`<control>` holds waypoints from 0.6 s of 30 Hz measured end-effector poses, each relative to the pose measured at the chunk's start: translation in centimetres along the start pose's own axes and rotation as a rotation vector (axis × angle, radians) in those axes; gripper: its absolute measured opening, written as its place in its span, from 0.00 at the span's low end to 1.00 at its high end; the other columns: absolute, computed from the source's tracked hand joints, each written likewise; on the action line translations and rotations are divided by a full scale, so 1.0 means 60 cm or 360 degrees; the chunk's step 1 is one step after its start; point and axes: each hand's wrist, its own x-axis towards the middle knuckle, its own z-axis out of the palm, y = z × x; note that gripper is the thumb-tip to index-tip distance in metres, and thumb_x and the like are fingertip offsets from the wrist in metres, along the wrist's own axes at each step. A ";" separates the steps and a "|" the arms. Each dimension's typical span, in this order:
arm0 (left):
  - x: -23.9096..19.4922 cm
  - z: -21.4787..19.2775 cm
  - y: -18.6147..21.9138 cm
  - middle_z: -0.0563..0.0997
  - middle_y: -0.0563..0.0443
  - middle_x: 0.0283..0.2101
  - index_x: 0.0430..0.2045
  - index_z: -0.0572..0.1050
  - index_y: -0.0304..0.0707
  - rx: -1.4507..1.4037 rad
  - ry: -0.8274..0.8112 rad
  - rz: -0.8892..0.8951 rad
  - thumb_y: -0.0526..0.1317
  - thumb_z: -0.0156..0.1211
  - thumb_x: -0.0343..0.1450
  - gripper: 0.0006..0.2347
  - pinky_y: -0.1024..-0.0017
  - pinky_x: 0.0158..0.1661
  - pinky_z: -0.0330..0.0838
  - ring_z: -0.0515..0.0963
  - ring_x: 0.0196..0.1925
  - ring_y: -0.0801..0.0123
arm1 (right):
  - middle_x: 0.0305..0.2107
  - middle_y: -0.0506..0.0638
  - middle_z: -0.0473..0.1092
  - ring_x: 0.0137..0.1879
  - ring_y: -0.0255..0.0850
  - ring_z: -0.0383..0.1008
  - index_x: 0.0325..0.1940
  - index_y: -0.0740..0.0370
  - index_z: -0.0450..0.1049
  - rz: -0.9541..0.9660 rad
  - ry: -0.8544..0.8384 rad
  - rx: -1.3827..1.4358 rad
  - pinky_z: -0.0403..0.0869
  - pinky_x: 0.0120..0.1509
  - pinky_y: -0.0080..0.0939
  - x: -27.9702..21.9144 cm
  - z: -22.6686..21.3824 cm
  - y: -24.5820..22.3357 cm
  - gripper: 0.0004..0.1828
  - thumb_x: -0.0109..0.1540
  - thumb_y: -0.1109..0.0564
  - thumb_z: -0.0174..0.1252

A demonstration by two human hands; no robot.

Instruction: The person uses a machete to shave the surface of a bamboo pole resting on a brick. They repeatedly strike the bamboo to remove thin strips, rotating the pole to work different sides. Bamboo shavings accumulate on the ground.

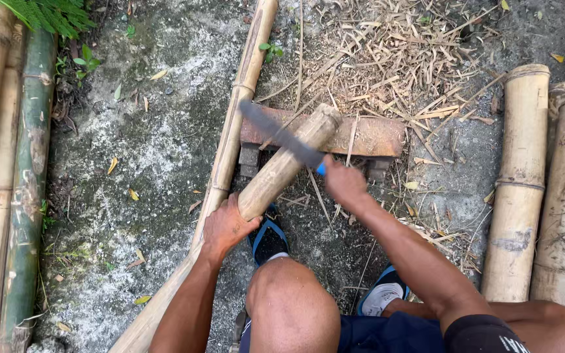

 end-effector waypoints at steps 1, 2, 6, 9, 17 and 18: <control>0.001 0.000 -0.002 0.81 0.32 0.45 0.56 0.67 0.38 -0.0005 -0.0012 -0.0005 0.62 0.64 0.59 0.36 0.50 0.42 0.79 0.84 0.43 0.41 | 0.30 0.59 0.73 0.30 0.57 0.79 0.54 0.64 0.65 -0.0286 0.0143 -0.0123 0.76 0.30 0.58 -0.013 0.028 -0.023 0.14 0.67 0.57 0.45; 0.001 0.001 -0.003 0.81 0.31 0.44 0.56 0.66 0.37 -0.0010 -0.0025 -0.0010 0.61 0.65 0.59 0.36 0.50 0.41 0.79 0.84 0.42 0.41 | 0.31 0.60 0.74 0.30 0.57 0.79 0.55 0.61 0.65 -0.0410 0.0117 -0.0204 0.76 0.29 0.58 -0.022 0.044 -0.034 0.14 0.67 0.56 0.44; 0.007 -0.006 0.001 0.83 0.30 0.41 0.54 0.67 0.36 0.0022 -0.0029 -0.0021 0.61 0.64 0.58 0.35 0.50 0.43 0.79 0.84 0.42 0.40 | 0.31 0.55 0.75 0.34 0.51 0.80 0.46 0.59 0.72 -0.0133 0.0097 -0.0201 0.75 0.35 0.53 0.030 -0.020 0.036 0.13 0.67 0.50 0.46; 0.007 -0.007 0.003 0.83 0.31 0.41 0.54 0.68 0.37 0.0065 -0.0052 -0.0069 0.62 0.64 0.59 0.35 0.49 0.43 0.78 0.84 0.42 0.40 | 0.31 0.58 0.75 0.34 0.50 0.79 0.53 0.64 0.68 0.0690 0.0446 0.0836 0.75 0.37 0.52 0.099 -0.118 0.150 0.13 0.65 0.59 0.54; 0.028 -0.012 -0.020 0.83 0.33 0.44 0.51 0.72 0.41 -0.0068 -0.0133 -0.0060 0.62 0.67 0.56 0.34 0.50 0.46 0.76 0.83 0.45 0.40 | 0.34 0.61 0.77 0.36 0.54 0.82 0.45 0.60 0.69 -0.0119 0.0051 -0.0038 0.79 0.39 0.57 0.006 -0.002 -0.002 0.07 0.69 0.58 0.45; 0.031 -0.013 -0.021 0.83 0.33 0.44 0.50 0.72 0.40 -0.0069 -0.0147 -0.0067 0.62 0.67 0.55 0.34 0.50 0.46 0.76 0.83 0.46 0.41 | 0.34 0.62 0.76 0.34 0.54 0.81 0.47 0.61 0.67 -0.0301 0.0004 -0.0143 0.79 0.33 0.55 -0.005 0.016 -0.022 0.07 0.67 0.61 0.44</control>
